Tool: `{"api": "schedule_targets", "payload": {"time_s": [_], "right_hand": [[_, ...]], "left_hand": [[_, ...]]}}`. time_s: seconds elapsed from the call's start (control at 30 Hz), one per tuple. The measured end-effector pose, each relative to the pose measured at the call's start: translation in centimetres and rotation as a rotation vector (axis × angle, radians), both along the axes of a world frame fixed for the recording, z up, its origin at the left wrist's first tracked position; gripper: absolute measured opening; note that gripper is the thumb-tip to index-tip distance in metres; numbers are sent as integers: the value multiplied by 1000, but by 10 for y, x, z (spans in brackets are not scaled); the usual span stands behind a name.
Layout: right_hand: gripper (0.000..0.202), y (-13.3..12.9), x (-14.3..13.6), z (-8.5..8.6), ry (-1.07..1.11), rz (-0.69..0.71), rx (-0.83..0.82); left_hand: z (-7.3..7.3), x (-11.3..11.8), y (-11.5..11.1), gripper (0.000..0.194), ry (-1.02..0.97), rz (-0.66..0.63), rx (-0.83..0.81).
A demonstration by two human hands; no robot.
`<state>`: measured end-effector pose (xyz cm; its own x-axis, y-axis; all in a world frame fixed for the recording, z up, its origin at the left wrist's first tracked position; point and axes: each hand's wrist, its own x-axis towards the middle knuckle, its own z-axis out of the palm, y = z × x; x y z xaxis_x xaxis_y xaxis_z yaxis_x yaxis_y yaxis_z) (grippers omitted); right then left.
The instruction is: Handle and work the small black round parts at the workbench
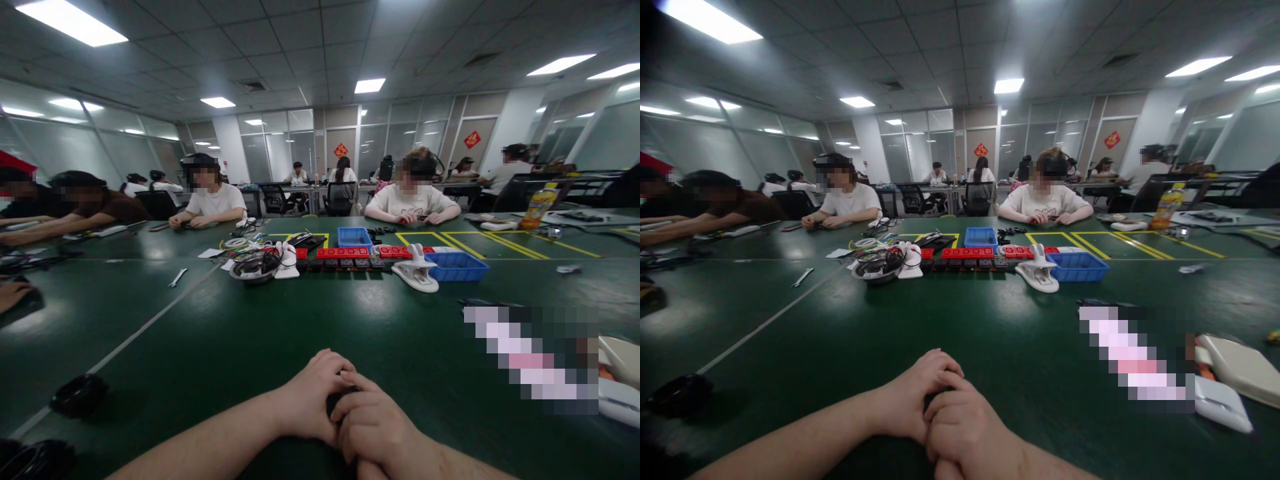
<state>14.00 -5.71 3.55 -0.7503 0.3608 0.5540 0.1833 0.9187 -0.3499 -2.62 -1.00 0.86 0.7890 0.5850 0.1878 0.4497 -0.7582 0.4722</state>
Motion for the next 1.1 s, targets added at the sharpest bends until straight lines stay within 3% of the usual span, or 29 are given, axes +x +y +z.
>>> {"api": "schedule_targets", "payload": {"time_s": [0.13,0.27,0.4,0.57,0.83,0.93,1.1], "right_hand": [[23,-1,5,10,12,-78,40],[22,0,5,14,-6,-417,-95],[18,2,0,6,-178,-610,-211],[13,4,-3,-4,-207,-612,-178],[12,5,-2,0,-241,-572,-214],[12,6,0,3,-233,-490,-225],[23,3,2,7,-121,-234,-134]], "left_hand": [[2,0,-4,59,16,15,-24],[3,3,-10,72,-21,127,-25],[2,9,-17,58,-29,258,11],[0,15,-21,37,15,282,34],[-4,10,-12,37,49,194,-21],[-3,7,-6,35,22,96,-108],[-1,3,-1,30,-6,-20,-173]]}}
